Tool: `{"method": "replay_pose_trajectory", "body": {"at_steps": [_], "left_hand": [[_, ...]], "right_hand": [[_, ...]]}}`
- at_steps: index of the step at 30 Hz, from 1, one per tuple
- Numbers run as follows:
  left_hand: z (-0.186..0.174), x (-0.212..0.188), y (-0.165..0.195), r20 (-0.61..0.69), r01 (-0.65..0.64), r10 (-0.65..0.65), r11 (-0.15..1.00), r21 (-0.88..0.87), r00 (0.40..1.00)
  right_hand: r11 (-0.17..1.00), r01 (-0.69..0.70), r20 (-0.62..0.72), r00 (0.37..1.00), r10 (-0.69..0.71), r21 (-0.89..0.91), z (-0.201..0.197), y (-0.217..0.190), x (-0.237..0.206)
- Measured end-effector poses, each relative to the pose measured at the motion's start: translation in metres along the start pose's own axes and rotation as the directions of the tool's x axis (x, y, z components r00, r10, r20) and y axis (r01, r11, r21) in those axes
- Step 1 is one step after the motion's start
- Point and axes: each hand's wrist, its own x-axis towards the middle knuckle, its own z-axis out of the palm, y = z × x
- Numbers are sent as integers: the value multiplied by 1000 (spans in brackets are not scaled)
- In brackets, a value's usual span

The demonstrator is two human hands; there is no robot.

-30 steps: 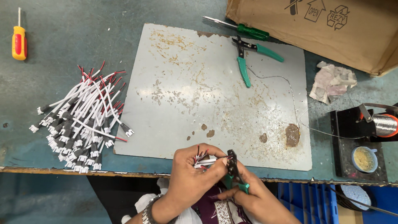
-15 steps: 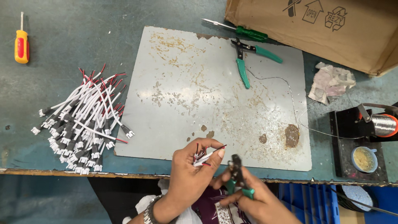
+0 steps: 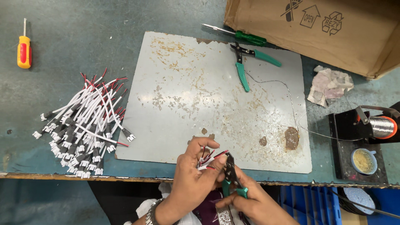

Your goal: The person strips the insulation from the ends of multiple white wires with red and black conductors using wire strippers. They hold a bundle of wires, strip each end, and place the finished wires into a cardboard box.

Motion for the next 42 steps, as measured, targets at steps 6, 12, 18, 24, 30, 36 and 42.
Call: {"method": "replay_pose_trajectory", "body": {"at_steps": [6, 12, 18, 24, 30, 36, 42], "left_hand": [[-7, -2, -4, 81, -94, 83, 984, 153, 993], [-5, -2, -9, 7, 4, -4, 1000, 29, 1000], [-4, 2, -2, 34, 104, -103, 993, -51, 994], [-1, 5, 2, -33, 124, -122, 991, 44, 992], [-2, 4, 4, -15, 4, -2, 989, 148, 1000], [0, 3, 7, -17, -85, 90, 981, 172, 996], [1, 1, 15, -41, -82, 94, 968, 238, 995]], "right_hand": [[1000, 0, 24, 1000, 0, 10, -5, 2, -1], [996, -76, -75, 994, 80, 56, -8, 7, -2], [1000, -26, -28, 999, 27, 9, -11, 6, -3], [1000, -3, -38, 999, 3, -14, -9, 5, -2], [977, -34, -146, 989, 3, -209, -4, -1, -2], [919, 35, -190, 975, -119, -394, 7, -14, 0], [846, 75, -172, 966, -193, -528, 12, -26, -2]]}}
